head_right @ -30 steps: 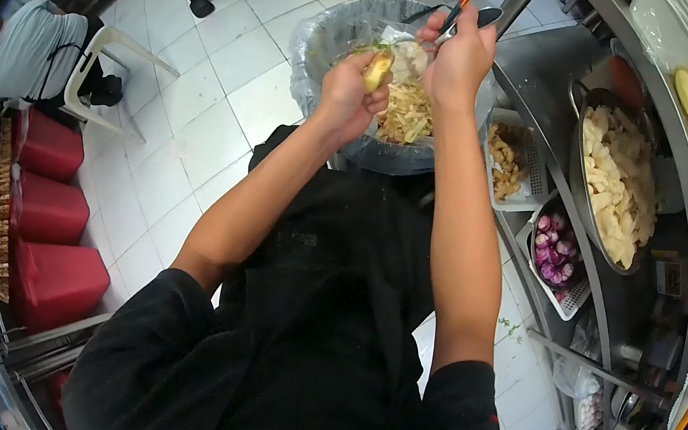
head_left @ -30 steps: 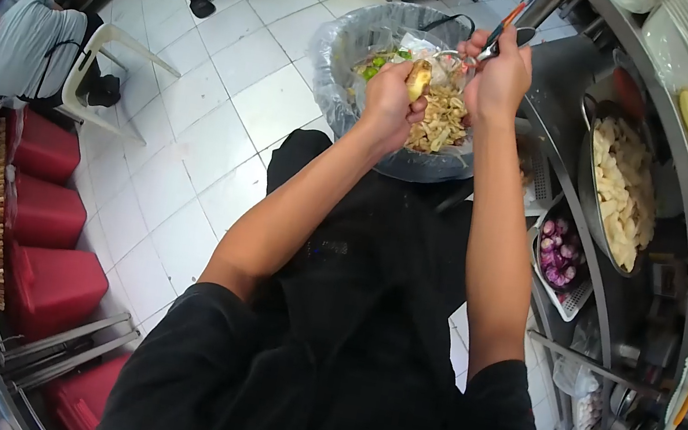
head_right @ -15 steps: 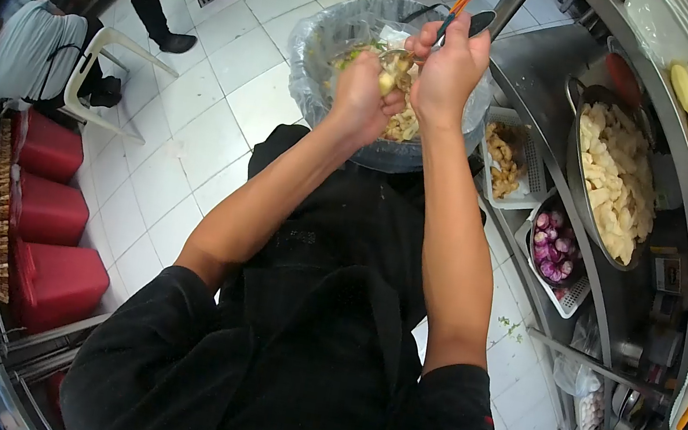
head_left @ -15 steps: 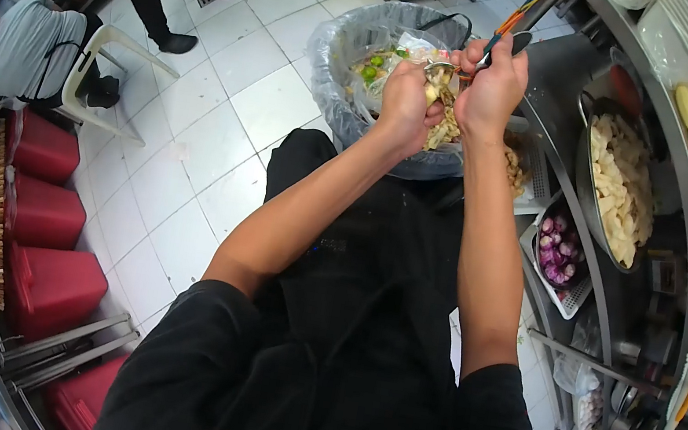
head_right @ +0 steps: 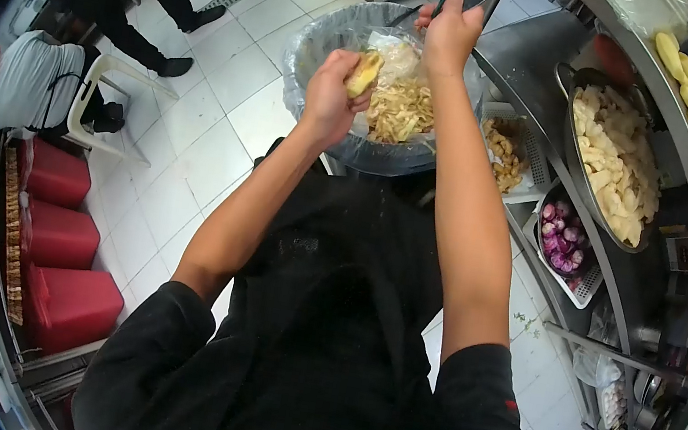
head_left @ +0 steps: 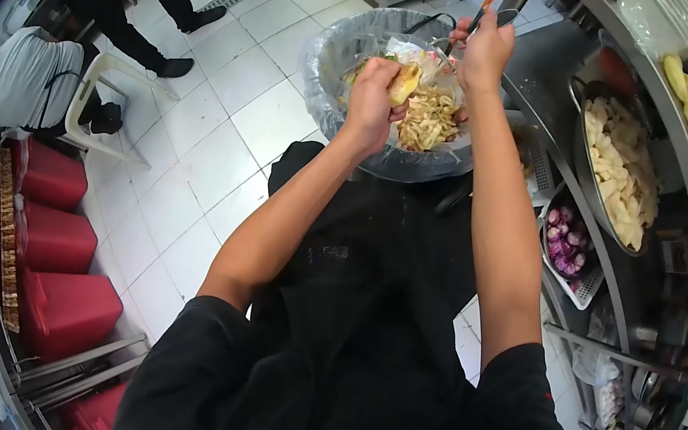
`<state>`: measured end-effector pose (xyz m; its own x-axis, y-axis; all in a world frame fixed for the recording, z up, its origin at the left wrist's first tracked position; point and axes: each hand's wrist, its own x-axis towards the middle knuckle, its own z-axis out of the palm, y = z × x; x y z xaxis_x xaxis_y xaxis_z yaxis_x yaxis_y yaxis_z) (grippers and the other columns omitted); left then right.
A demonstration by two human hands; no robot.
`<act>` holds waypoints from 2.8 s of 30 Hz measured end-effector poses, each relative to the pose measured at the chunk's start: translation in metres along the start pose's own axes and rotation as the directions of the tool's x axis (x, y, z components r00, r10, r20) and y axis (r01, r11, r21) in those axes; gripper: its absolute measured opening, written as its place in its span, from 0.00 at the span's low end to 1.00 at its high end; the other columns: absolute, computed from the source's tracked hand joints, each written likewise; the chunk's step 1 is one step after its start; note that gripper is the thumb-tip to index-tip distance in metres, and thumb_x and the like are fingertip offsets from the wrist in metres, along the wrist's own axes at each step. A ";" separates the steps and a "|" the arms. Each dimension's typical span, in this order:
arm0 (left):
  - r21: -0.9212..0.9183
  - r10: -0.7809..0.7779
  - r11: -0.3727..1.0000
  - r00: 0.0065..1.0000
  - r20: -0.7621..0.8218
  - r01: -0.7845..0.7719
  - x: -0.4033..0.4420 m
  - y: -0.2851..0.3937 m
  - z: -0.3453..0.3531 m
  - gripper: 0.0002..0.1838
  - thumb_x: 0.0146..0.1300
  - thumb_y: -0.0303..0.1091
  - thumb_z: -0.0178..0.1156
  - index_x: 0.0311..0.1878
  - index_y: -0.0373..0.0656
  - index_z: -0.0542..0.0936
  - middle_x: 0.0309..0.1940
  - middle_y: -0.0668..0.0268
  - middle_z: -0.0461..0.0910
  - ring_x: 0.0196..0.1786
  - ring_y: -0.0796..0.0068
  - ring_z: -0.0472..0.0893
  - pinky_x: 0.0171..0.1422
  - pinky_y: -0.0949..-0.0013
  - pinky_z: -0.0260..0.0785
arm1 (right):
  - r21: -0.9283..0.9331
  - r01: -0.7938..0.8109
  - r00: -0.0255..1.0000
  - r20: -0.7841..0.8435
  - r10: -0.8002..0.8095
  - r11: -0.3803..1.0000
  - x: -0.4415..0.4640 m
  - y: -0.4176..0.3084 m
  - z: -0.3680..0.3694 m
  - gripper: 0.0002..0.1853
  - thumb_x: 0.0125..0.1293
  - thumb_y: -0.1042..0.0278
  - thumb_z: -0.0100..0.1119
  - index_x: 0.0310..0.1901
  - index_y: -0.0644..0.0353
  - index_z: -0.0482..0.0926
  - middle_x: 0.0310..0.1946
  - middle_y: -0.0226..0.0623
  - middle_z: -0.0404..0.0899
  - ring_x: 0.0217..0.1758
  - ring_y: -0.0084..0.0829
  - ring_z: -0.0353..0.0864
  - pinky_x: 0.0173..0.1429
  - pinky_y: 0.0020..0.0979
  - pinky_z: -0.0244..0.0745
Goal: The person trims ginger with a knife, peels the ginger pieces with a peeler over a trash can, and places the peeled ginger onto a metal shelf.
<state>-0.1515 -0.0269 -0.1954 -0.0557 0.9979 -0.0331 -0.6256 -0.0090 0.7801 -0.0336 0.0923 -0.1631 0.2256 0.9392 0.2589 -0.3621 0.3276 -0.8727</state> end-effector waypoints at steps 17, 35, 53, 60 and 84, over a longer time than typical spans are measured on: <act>0.013 0.072 0.997 0.997 -0.005 -0.072 -0.008 -0.006 0.020 0.02 0.65 0.29 0.43 0.37 0.43 0.64 0.25 0.64 0.68 0.16 0.79 0.60 0.18 0.75 0.50 | 0.333 -0.096 0.991 0.116 0.060 0.938 -0.063 -0.038 0.013 0.05 0.70 0.70 0.42 0.39 0.62 0.62 0.20 0.37 0.70 0.18 0.26 0.67 0.24 0.28 0.68; -0.068 -0.018 0.997 0.999 0.037 0.020 -0.009 0.005 0.015 0.06 0.67 0.33 0.45 0.39 0.41 0.66 0.26 0.63 0.69 0.21 0.77 0.63 0.25 0.73 0.55 | 0.259 -0.062 0.989 0.146 0.024 0.964 -0.055 -0.046 0.013 0.10 0.72 0.62 0.43 0.37 0.60 0.62 0.22 0.38 0.74 0.18 0.27 0.71 0.24 0.27 0.69; -0.322 -0.184 0.917 0.967 0.178 0.234 -0.003 0.004 0.000 0.12 0.69 0.42 0.46 0.38 0.42 0.70 0.30 0.65 0.70 0.25 0.78 0.64 0.29 0.74 0.56 | -0.084 0.089 0.996 0.010 -0.089 0.992 -0.028 -0.029 -0.013 0.11 0.73 0.61 0.41 0.38 0.60 0.60 0.22 0.37 0.76 0.19 0.24 0.73 0.24 0.26 0.69; -0.319 -0.220 0.924 0.975 0.003 0.210 0.002 0.002 0.015 0.13 0.69 0.39 0.41 0.42 0.40 0.71 0.35 0.63 0.74 0.34 0.71 0.70 0.38 0.68 0.60 | 0.310 -0.102 0.989 0.137 0.062 0.945 -0.072 -0.057 -0.001 0.09 0.73 0.61 0.41 0.39 0.58 0.63 0.24 0.37 0.74 0.23 0.28 0.73 0.29 0.30 0.73; -0.393 -0.095 0.919 0.976 -0.197 0.010 -0.003 -0.003 0.060 0.13 0.65 0.29 0.36 0.37 0.36 0.72 0.33 0.60 0.77 0.37 0.68 0.76 0.48 0.67 0.69 | 0.343 -0.072 0.984 0.178 0.010 0.936 -0.089 -0.053 0.006 0.07 0.73 0.64 0.41 0.39 0.58 0.62 0.21 0.35 0.70 0.19 0.25 0.68 0.27 0.27 0.69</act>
<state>-0.1028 -0.0262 -0.1605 -0.1483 0.9619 -0.2298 -0.8818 -0.0235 0.4711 -0.0396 -0.0079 -0.1376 0.0571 0.9458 0.3198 -0.6659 0.2747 -0.6936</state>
